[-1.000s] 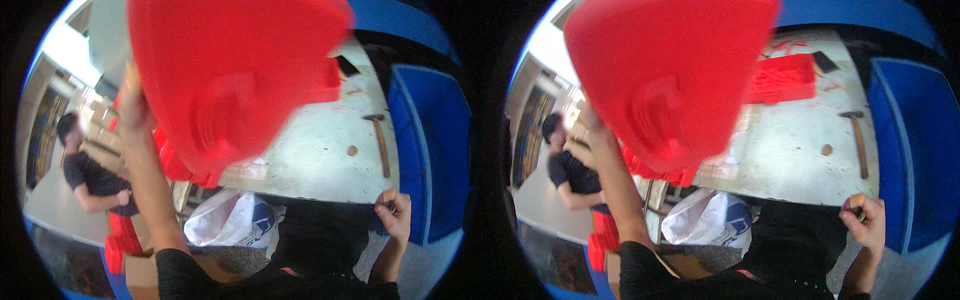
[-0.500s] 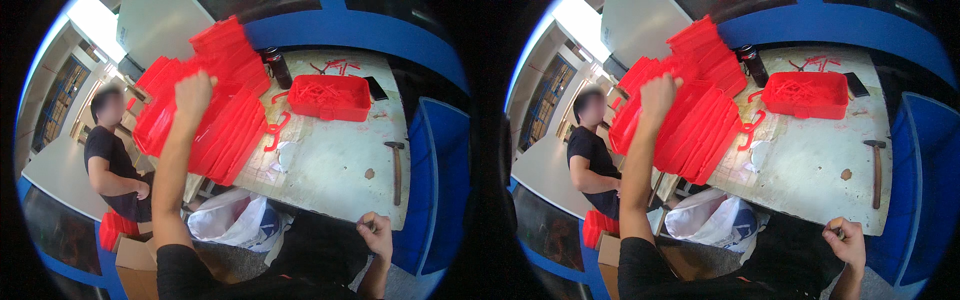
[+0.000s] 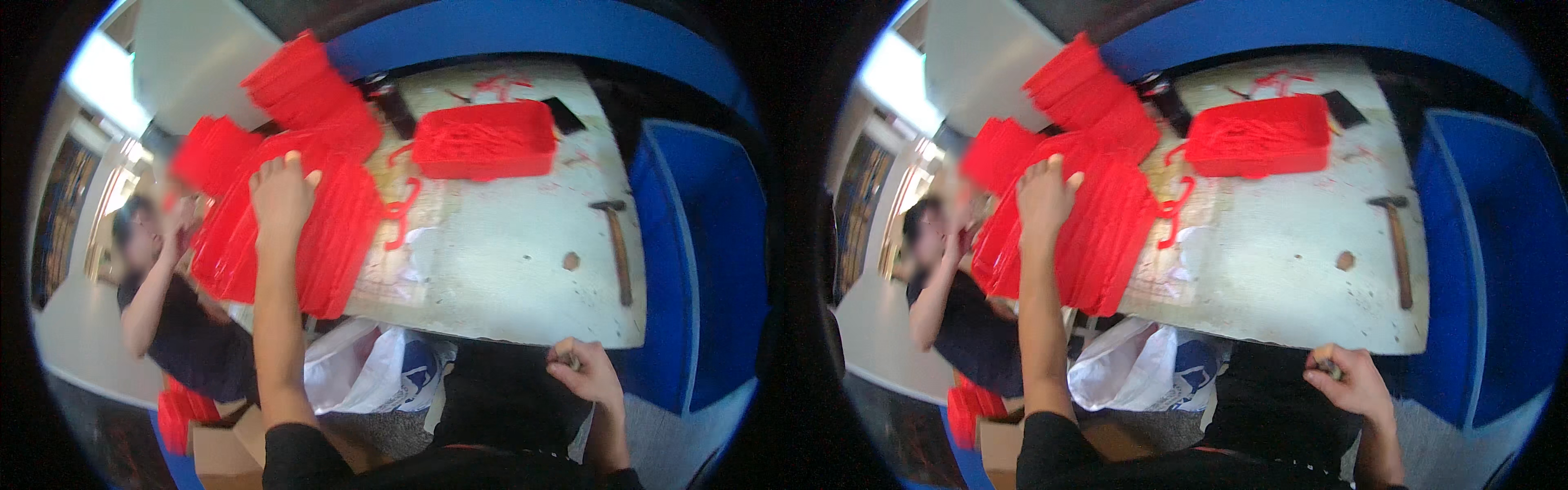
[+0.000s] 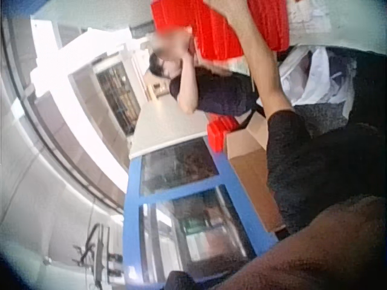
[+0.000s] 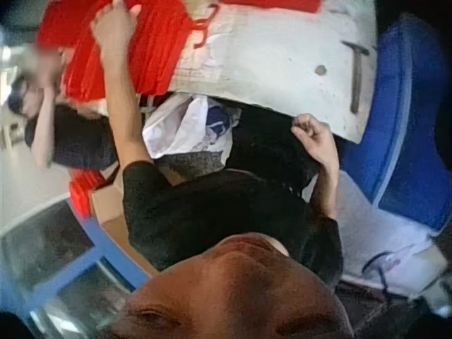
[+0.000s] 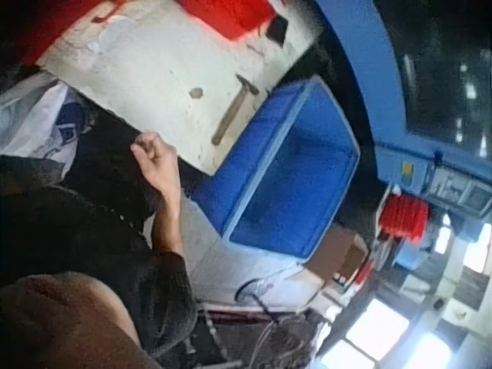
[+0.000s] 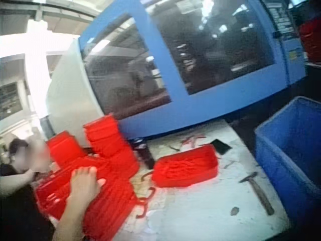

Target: The person repeatedly trims excess plastic flash from red plastic containers using a small knife. They rotate each container to access different edges, remove small plastic pieces, and place the finished containers aside.

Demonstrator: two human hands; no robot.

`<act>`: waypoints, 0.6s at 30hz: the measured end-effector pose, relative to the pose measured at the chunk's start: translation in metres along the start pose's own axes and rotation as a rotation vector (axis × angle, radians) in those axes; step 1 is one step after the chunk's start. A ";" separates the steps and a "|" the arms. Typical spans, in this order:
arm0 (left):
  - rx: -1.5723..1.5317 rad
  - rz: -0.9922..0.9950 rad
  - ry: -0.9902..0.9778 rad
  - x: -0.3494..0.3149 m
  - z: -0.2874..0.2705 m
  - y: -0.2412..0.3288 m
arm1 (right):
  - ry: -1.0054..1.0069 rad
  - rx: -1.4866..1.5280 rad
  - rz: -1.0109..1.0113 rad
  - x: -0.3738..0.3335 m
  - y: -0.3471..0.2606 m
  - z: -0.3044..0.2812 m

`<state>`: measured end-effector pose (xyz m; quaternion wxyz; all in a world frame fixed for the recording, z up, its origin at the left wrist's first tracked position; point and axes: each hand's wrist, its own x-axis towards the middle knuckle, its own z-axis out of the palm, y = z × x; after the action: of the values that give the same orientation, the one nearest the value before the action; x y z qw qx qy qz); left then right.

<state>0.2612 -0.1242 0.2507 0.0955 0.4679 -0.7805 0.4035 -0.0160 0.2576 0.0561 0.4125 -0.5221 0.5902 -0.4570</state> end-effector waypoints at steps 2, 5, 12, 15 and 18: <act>-0.325 0.165 0.204 -0.030 -0.009 0.035 | 0.055 -0.072 0.036 0.002 0.008 -0.002; -1.141 0.341 -0.245 -0.104 -0.015 0.121 | 0.150 -0.323 0.325 0.022 0.031 -0.004; -1.426 0.313 -1.095 -0.217 -0.012 0.268 | 0.639 -0.981 0.024 0.064 0.105 0.013; -1.552 0.200 -1.242 -0.238 -0.021 0.279 | 0.711 -0.889 0.019 0.042 0.113 0.016; -1.574 0.486 -1.093 -0.243 -0.029 0.284 | 0.749 -0.779 0.029 0.024 0.107 0.014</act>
<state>0.1576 0.1226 -0.0115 -0.0795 0.2200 -0.8378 -0.4934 -0.0307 0.2366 -0.0515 -0.0441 -0.4293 0.8299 -0.3536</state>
